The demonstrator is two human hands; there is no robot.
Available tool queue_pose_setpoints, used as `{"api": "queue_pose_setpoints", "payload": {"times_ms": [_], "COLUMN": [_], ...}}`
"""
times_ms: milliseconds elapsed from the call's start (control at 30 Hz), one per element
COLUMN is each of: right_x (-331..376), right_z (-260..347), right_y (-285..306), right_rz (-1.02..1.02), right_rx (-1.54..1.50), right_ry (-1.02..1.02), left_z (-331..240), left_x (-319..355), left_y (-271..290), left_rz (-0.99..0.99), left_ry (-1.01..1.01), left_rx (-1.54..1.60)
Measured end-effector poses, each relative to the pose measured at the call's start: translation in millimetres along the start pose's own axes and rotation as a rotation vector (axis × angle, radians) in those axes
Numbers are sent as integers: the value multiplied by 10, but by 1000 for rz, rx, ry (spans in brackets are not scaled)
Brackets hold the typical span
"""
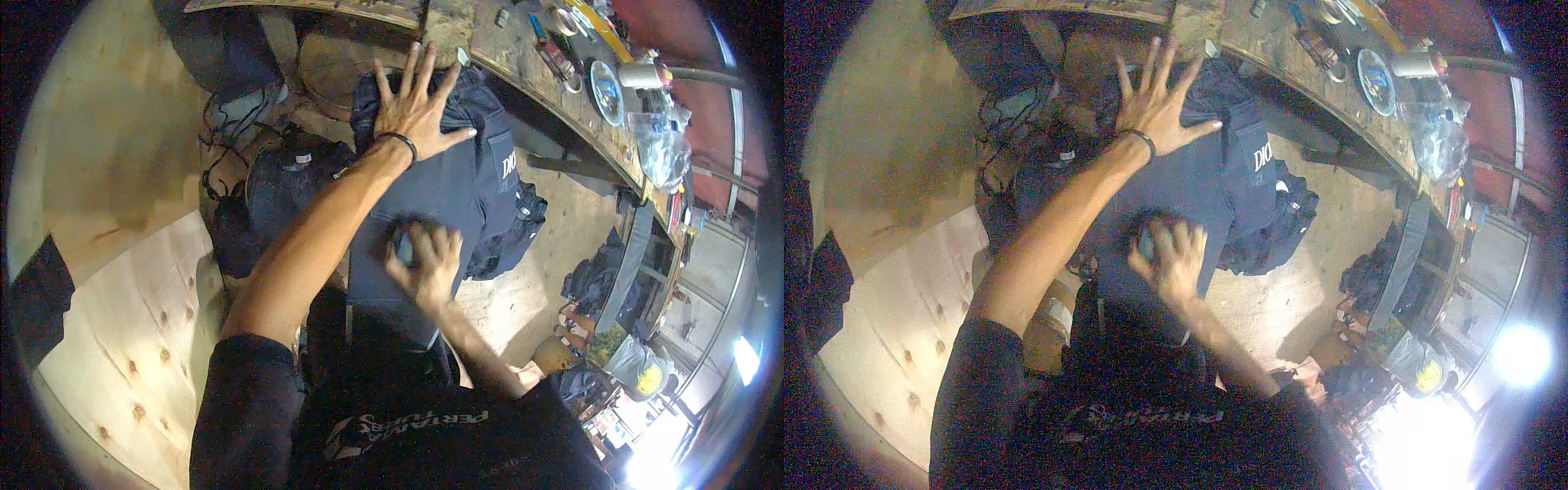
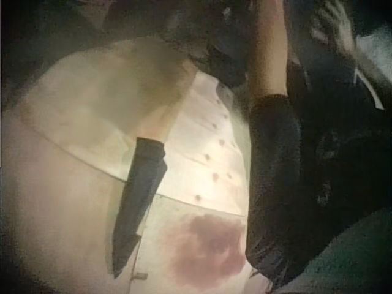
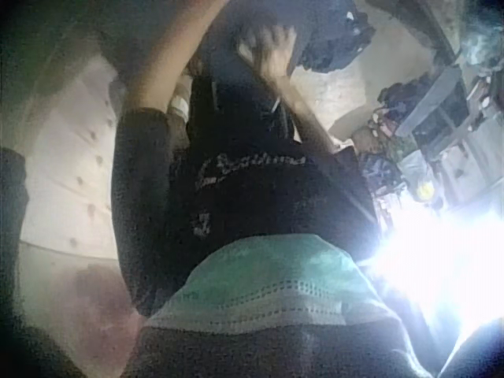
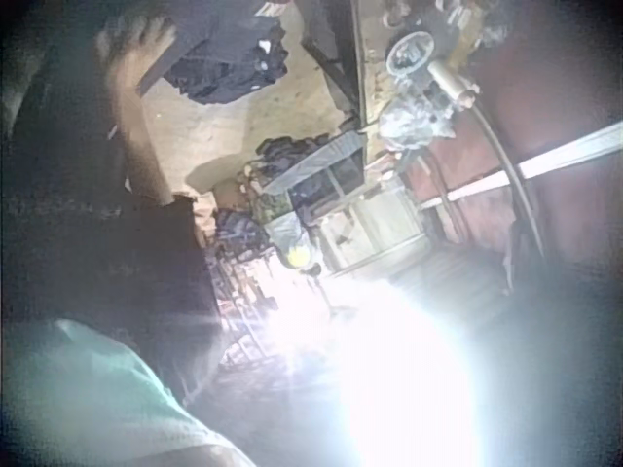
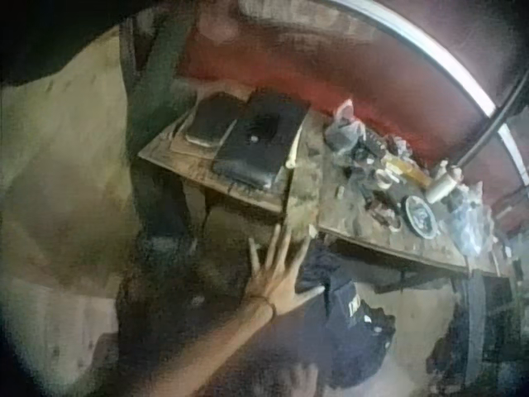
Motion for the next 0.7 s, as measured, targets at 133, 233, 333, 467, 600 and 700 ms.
{"api": "queue_pose_setpoints", "payload": {"times_ms": [133,233,333,467,600,700], "right_x": [246,-59,165,197,390,298], "right_z": [164,62,267,150,168,163], "right_y": [-179,-150,-399,-549,-659,-556], "right_rz": [131,-2,121,237,291,443], "right_rx": [-30,59,51,-15,92,-152], "right_ry": [102,-28,108,-52,62,104], "left_z": [-33,-28,-33,-52,-38,-110], "left_x": [14,19,49,52,23,-54], "left_y": [-4,14,20,28,10,50], "left_rz": [-13,-47,-57,-55,30,-3], "left_ry": [-55,-55,-50,-76,-81,-201], "left_rx": [42,68,41,74,44,25]}}
Point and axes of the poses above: each hand's wrist, its own x-axis away from the middle knuckle, its own y-axis out of the back of the hand, z = x × y, the point moved 9 cm from there along -x, towards the middle knuckle, and after that the axes turned 14 degrees about -x, right-handed, at the moved point
